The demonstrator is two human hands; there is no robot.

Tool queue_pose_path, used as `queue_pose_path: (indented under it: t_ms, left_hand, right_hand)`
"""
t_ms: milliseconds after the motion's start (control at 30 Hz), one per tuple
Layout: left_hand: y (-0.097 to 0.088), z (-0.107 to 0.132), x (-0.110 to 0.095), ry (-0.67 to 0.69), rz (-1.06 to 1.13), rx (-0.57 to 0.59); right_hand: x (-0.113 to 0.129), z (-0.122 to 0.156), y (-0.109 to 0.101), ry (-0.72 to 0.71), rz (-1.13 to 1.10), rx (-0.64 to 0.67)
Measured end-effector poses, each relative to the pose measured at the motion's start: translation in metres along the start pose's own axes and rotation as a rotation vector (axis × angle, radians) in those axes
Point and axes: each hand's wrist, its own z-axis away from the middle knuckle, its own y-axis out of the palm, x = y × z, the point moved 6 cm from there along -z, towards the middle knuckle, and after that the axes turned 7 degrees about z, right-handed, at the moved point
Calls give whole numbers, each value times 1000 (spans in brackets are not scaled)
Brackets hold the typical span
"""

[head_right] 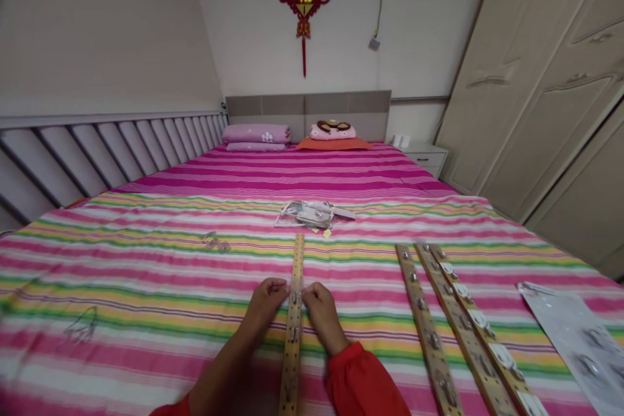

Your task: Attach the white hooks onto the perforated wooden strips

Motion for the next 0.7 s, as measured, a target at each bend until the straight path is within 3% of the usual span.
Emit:
queue_pose_path:
  t_ms: [233,367,700]
  left_hand:
    - [3,-1,-1,29,-64,-35]
    - [6,2,-1,86,1,50]
    - [12,5,3,65,-8,218]
  right_hand:
    - [0,1,-1,-28,41,-15]
    - [-1,1,-1,-38,42,-15]
    - [2,3,-3,-28,-56,-30]
